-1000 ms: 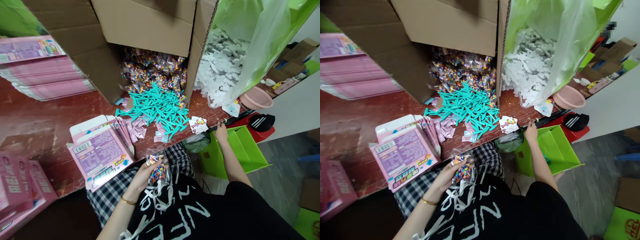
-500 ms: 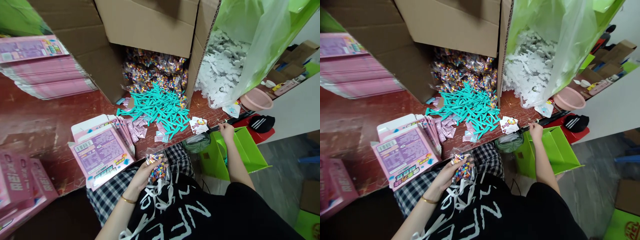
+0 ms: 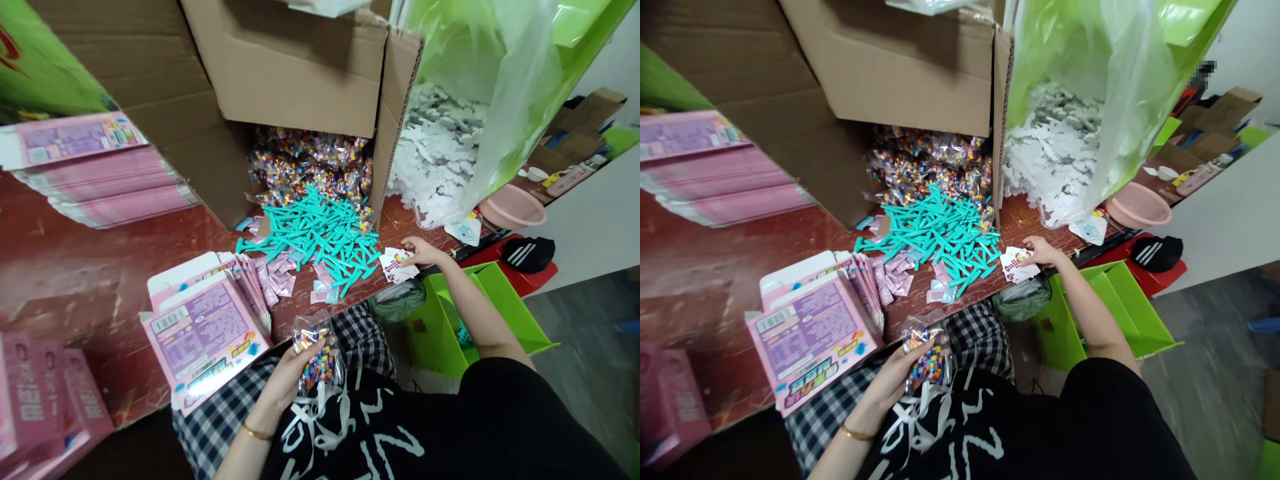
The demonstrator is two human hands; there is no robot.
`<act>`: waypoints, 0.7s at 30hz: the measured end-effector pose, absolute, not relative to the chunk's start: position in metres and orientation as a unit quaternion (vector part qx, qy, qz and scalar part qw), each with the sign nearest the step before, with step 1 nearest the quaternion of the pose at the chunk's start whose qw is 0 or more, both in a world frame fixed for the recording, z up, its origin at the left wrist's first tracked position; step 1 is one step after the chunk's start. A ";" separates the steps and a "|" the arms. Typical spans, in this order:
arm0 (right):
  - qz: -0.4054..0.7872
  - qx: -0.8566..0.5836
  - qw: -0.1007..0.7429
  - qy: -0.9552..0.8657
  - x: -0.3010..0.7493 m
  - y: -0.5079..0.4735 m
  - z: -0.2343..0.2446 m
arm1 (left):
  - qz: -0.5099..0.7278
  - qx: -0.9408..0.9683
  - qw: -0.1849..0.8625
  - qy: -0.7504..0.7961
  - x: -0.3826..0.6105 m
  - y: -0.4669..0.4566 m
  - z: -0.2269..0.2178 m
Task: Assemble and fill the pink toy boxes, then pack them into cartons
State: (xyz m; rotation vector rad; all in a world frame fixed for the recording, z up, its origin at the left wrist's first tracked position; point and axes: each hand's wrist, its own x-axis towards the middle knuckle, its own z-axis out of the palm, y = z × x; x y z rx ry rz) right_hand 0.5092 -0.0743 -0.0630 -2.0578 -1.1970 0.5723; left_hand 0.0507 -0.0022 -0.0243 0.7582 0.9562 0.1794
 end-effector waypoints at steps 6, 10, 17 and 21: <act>0.312 -0.794 0.215 -0.475 0.536 -0.038 -0.061 | 0.097 0.361 0.805 0.461 0.050 0.000 -0.025; 0.318 -0.779 0.236 -0.486 0.546 -0.039 -0.057 | 0.089 0.362 0.803 0.464 0.050 0.002 -0.027; 0.277 -0.759 0.296 -0.510 0.536 -0.051 -0.053 | 0.090 0.342 0.807 0.472 0.056 0.000 -0.027; 0.267 -0.756 0.332 -0.497 0.535 -0.058 -0.055 | 0.090 0.338 0.809 0.473 0.055 -0.001 -0.028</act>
